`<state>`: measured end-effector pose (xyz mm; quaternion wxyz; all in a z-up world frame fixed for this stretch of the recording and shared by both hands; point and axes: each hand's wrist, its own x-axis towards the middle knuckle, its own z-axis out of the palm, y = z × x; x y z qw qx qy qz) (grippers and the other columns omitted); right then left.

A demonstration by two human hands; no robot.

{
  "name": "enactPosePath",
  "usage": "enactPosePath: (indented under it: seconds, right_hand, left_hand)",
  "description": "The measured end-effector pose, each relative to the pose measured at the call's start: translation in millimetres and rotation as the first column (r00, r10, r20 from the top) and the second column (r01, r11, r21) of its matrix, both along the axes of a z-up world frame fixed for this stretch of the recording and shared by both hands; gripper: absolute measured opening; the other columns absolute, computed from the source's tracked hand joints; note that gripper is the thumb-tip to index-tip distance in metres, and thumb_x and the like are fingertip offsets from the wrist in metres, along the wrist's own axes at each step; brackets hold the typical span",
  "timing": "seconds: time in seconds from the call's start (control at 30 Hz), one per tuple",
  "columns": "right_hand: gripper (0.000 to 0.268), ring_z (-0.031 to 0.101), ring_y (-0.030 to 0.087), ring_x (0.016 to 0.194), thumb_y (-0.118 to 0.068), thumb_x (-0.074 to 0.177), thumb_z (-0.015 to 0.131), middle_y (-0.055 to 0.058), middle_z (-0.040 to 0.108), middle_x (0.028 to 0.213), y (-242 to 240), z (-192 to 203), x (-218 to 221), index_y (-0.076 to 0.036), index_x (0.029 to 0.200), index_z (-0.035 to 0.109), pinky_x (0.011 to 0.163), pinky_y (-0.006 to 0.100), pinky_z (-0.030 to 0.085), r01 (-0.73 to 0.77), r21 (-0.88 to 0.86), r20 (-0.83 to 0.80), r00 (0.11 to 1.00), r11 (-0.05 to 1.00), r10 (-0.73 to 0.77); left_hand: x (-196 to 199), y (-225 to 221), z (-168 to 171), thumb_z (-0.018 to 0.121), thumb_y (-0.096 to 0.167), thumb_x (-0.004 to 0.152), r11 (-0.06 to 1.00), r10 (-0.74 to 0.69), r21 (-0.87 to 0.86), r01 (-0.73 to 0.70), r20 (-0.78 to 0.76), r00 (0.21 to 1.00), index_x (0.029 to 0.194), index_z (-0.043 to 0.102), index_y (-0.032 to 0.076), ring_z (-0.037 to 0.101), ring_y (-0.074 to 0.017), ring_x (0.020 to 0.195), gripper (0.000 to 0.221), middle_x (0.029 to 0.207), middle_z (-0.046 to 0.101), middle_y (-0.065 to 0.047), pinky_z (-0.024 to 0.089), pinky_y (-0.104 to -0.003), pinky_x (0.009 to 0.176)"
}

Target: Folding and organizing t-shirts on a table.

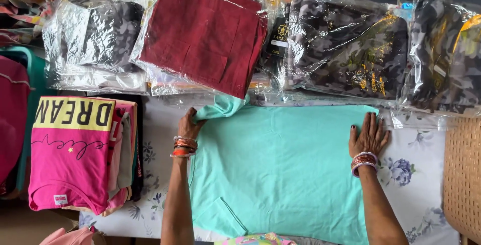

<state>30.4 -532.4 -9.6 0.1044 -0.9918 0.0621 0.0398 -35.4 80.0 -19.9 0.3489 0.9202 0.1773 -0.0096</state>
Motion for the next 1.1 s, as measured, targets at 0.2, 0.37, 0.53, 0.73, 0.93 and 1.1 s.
enactPosePath:
  seconds: [0.2,0.37,0.53,0.73,0.93,1.1]
  right_hand:
    - [0.072,0.016,0.031,0.158,-0.049,0.103,0.032,0.005,0.021,0.172,1,2,1,-0.015,0.165,0.023,0.125,0.059,0.002,-0.004,0.007,0.007,1.000,1.000,0.004]
    - [0.072,0.017,0.030,0.158,-0.049,0.103,0.032,0.005,0.021,0.172,-1,-2,-1,-0.015,0.166,0.023,0.126,0.059,0.003,0.003,-0.009,0.002,1.000,1.000,-0.003]
    - [0.072,0.016,0.029,0.157,-0.049,0.103,0.032,0.004,0.020,0.172,0,0,-1,-0.015,0.166,0.023,0.125,0.059,0.003,0.033,-0.009,0.001,0.999,0.999,-0.033]
    - [0.070,0.015,0.029,0.158,-0.050,0.104,0.032,0.004,0.021,0.172,2,-10,-2,-0.015,0.164,0.025,0.124,0.059,0.002,0.043,-0.022,0.031,0.999,0.999,-0.043]
    - [0.072,0.015,0.044,0.155,-0.045,0.102,0.051,0.021,0.023,0.169,102,-5,-49,-0.009,0.162,0.031,0.116,0.070,0.002,0.150,-0.108,0.224,0.967,0.983,-0.122]
    - [0.088,0.025,0.034,0.149,-0.054,0.090,0.064,0.017,0.030,0.162,170,10,-77,-0.004,0.155,0.033,0.120,0.056,0.016,-0.704,0.300,0.074,0.690,0.644,0.720]
  left_hand:
    - [20,0,16,0.073,0.047,0.091,0.865,-0.079,0.470,0.177,-0.221,0.972,0.112,0.054,0.010,0.071,-0.0359,0.076,0.046,0.090,0.074,-0.013,0.052,-0.048,0.060]
    - [11,-12,2,0.067,0.041,0.098,0.791,0.038,0.610,0.045,-0.123,0.992,0.115,0.055,0.011,0.066,-0.0326,0.089,0.037,0.098,0.068,-0.011,0.048,-0.050,0.080]
    - [-13,-68,-18,0.068,0.033,0.097,0.779,0.241,0.555,-0.293,0.167,0.956,0.116,0.058,0.009,0.054,-0.0343,0.119,0.032,0.122,0.059,-0.014,0.038,-0.051,0.107]
    - [-41,-117,-37,0.058,0.056,0.097,0.841,0.144,0.528,-0.122,0.001,0.990,0.144,0.046,0.010,0.026,-0.0435,0.152,0.067,0.161,0.033,-0.020,0.016,-0.064,0.121]
    - [-32,-112,-13,0.035,0.077,0.092,0.838,0.054,0.537,0.091,-0.249,0.967,0.165,0.019,0.028,0.000,-0.0584,0.151,0.089,0.173,0.003,-0.013,-0.003,-0.082,0.111]
    - [-25,-105,11,0.036,0.082,0.085,0.834,0.078,0.541,0.104,-0.303,0.950,0.161,0.020,0.036,-0.003,-0.0596,0.147,0.090,0.168,0.001,-0.021,-0.003,-0.082,0.106]
